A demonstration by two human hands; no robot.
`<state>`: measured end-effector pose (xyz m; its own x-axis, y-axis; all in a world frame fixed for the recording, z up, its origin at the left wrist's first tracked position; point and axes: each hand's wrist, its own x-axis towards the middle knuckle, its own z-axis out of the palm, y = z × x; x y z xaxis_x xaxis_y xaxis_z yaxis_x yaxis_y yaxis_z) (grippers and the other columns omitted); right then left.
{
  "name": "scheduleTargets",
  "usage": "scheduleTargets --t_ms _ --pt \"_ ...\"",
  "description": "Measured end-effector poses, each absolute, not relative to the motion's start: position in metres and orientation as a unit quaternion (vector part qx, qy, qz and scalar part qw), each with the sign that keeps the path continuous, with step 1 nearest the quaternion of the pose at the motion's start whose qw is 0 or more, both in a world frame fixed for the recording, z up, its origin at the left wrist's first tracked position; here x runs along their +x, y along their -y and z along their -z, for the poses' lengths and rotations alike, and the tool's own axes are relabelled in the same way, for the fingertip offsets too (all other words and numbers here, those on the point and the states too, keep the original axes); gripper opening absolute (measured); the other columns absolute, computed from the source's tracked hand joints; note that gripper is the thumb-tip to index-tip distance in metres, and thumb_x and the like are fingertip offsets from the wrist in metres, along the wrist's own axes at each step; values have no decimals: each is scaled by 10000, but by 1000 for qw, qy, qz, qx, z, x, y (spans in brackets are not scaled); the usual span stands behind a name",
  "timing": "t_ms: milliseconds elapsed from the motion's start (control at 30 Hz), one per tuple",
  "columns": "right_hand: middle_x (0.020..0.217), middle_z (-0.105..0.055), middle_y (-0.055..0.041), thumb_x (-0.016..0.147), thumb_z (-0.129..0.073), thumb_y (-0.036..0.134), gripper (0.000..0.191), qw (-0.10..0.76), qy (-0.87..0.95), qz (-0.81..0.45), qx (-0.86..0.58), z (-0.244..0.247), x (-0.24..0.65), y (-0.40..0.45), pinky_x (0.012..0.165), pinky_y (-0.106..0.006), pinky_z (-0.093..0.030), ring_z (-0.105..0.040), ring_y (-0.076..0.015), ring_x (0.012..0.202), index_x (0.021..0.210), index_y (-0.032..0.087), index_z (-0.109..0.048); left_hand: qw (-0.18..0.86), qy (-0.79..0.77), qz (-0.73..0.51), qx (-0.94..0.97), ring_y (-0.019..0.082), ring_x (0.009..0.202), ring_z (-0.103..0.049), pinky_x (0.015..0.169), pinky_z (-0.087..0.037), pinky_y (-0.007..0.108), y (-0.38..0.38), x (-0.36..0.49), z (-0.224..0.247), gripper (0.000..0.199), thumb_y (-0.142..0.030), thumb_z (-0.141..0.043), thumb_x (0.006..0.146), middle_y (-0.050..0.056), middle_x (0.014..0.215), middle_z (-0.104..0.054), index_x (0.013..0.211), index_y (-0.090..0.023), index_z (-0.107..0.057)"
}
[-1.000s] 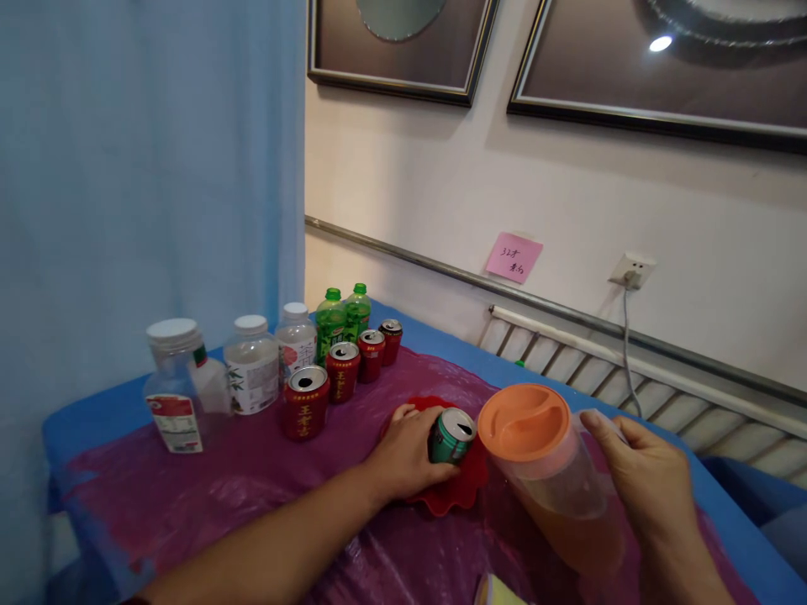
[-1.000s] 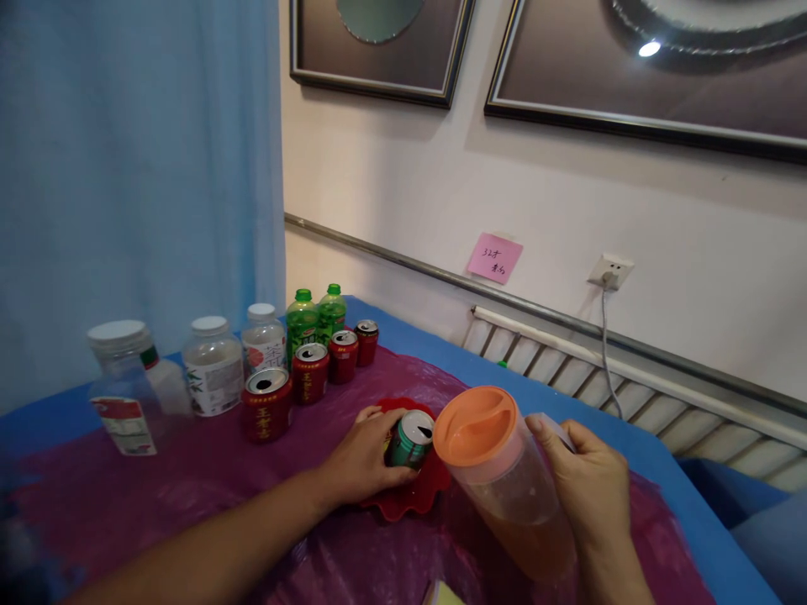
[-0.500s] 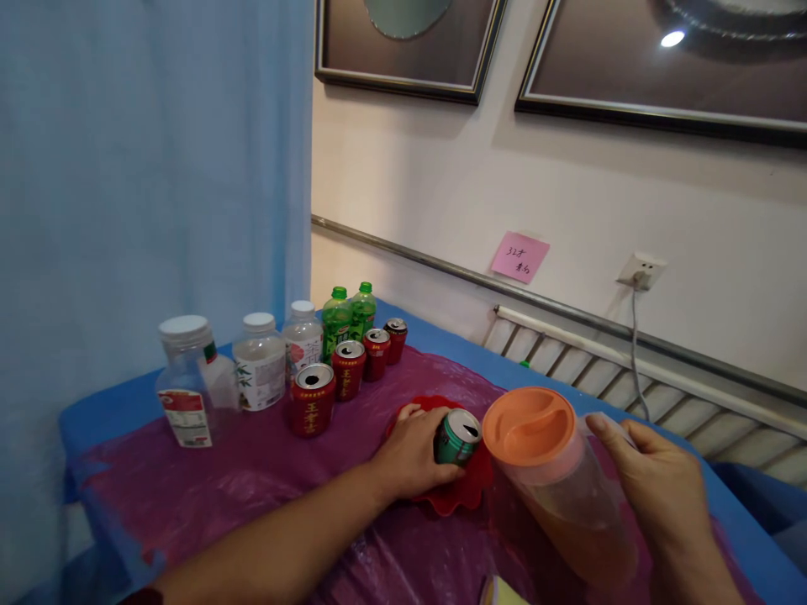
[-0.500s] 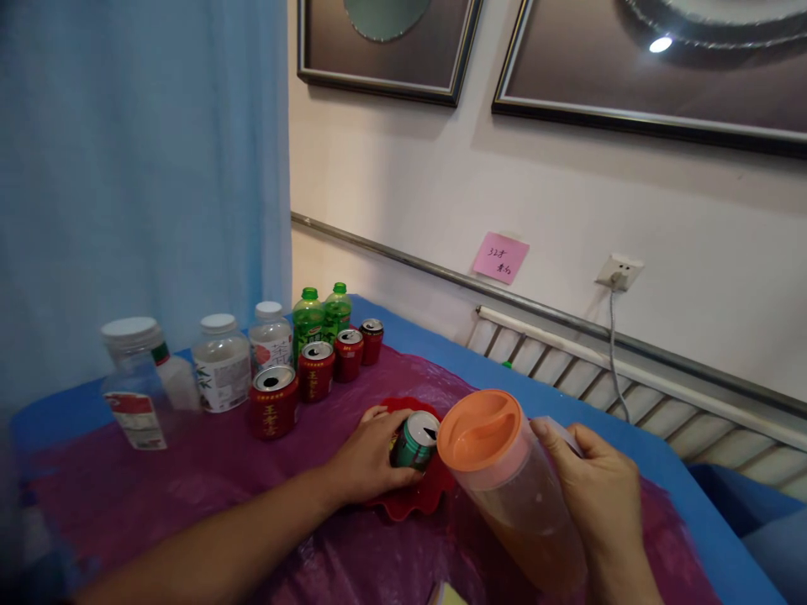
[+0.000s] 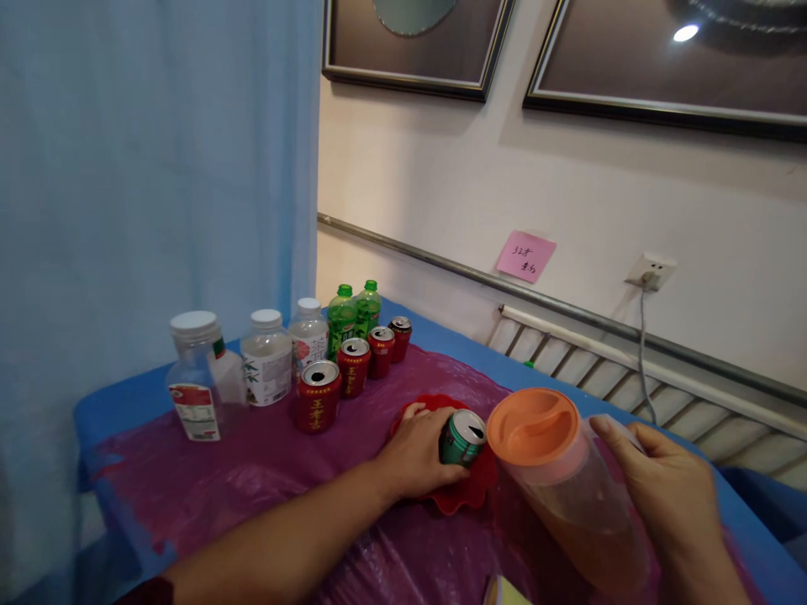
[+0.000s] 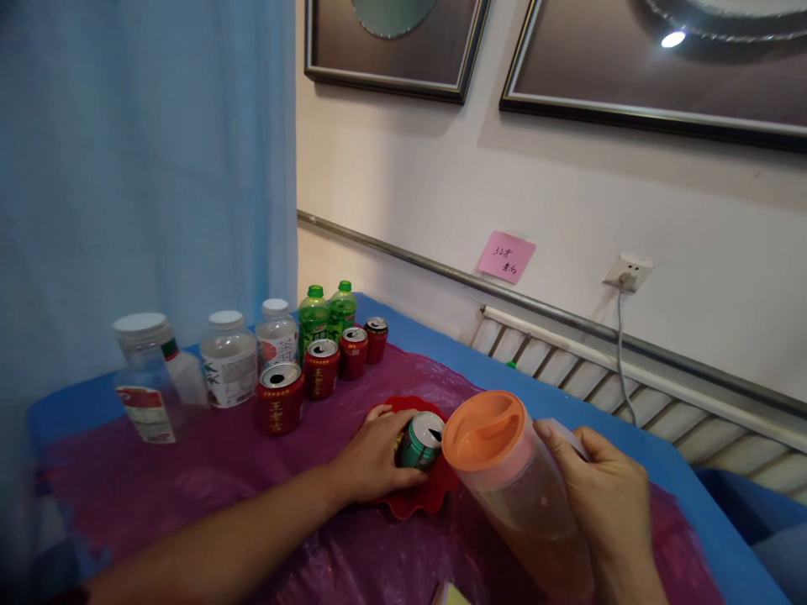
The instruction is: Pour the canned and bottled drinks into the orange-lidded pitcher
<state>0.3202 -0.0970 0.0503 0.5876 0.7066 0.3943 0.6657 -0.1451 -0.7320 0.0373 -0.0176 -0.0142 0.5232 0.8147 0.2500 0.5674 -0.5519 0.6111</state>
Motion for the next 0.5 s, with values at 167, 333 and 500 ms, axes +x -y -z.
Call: scheduleTargets --t_ms 167,333,500 --pt "549 -288 36 722 -615 742 605 471 455 -11 -756 -50 320 98 448 -257 -258 -318 -125 529 508 225 -384 235 -412 -261 841 330 1144 -631 1171 -272 521 18 38 13 709 -461 -857 620 47 1206 -718 1261 -290 -606" --pt "554 -276 36 719 -612 749 617 473 457 -5 -753 -52 318 101 443 -257 -250 -306 -123 529 508 227 -359 245 -411 -263 838 334 1150 -625 1170 -247 542 19 38 13 704 -448 -861 627 44 1215 -714 1261 -296 -596" --pt "543 -296 36 709 -597 779 623 461 446 -19 -767 -51 318 100 458 -260 -267 -331 -127 539 505 219 -415 251 -407 -268 836 326 1137 -634 1173 -232 542 21 38 12 674 -418 -857 641 23 1189 -721 1254 -312 -596"
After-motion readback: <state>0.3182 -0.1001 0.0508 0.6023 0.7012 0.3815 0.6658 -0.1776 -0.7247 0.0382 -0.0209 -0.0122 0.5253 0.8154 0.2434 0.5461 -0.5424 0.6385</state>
